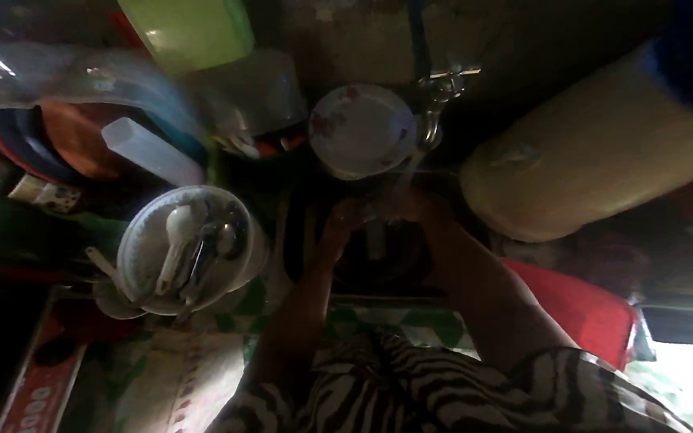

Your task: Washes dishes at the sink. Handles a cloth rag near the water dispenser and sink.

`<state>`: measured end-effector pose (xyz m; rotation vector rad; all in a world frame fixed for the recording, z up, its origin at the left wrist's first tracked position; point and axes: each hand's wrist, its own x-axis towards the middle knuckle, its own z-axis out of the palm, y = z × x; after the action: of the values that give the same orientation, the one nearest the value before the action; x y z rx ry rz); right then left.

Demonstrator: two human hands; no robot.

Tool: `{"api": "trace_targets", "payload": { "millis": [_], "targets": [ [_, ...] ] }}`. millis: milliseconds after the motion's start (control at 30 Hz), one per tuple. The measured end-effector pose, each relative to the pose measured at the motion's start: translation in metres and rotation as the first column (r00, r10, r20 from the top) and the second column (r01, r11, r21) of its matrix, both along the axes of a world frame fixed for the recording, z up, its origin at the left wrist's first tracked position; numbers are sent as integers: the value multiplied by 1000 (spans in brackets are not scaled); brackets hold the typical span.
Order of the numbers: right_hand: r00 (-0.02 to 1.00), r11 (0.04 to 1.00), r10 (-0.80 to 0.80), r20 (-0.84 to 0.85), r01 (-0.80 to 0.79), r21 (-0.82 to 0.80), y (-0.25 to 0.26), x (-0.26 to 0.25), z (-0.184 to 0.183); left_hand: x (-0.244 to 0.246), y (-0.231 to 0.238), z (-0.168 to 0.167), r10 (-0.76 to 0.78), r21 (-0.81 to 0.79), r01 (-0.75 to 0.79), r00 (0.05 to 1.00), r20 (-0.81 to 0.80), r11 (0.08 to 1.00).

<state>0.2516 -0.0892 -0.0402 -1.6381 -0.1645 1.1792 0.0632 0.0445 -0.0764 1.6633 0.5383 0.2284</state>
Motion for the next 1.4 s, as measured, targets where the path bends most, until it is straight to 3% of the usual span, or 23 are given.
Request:
{"api": "trace_targets", "payload": {
  "millis": [33,100,167,200,233,267,367,533,767,967,1067,1200,1267,1333,1400],
  "targets": [
    [997,1000,12,82,-10,-24,3,2,11,4,-4,-8,51,-170,-60,997,-57,984],
    [953,997,70,294,-61,-42,5,8,14,17,-17,-19,130,-483,-196,977,-168,853],
    [745,973,229,627,-157,-168,7,20,-17,27,-31,-18,97,-581,-239,959,-265,778],
    [616,921,386,687,-208,-331,9,19,-11,31,-37,-13,86,-593,-253,952,-295,765],
    [571,801,580,581,-269,-535,14,14,18,35,-41,-4,65,-606,-251,948,-311,755],
    [555,758,618,557,-233,-609,12,6,31,39,-45,6,48,-612,-252,943,-329,750],
    [567,897,369,737,-8,-443,-23,-10,33,54,-48,12,32,-561,-258,924,-380,787],
    [607,931,270,747,33,-363,-24,-22,52,60,-40,9,55,-542,-273,922,-384,795],
    [771,982,82,631,47,-184,-14,-25,42,49,-28,4,121,-623,-350,917,-379,700],
    [754,954,138,642,71,-290,-3,-33,38,38,-23,12,93,-589,-317,921,-378,743],
    [798,969,36,602,120,-217,-7,-29,37,37,-24,11,71,-587,-319,911,-406,744],
    [906,990,-79,417,122,-77,-23,-17,23,38,-28,23,87,-602,-309,926,-368,736],
    [940,967,-254,226,255,24,-37,-16,10,41,-28,32,89,-589,-250,953,-289,768],
    [902,896,-431,3,427,122,-46,-21,-7,51,-25,33,84,-504,-187,972,-219,844],
    [852,833,-494,-172,520,188,-54,-29,-22,67,-26,40,78,-377,-151,976,-202,914]
  ]
}}
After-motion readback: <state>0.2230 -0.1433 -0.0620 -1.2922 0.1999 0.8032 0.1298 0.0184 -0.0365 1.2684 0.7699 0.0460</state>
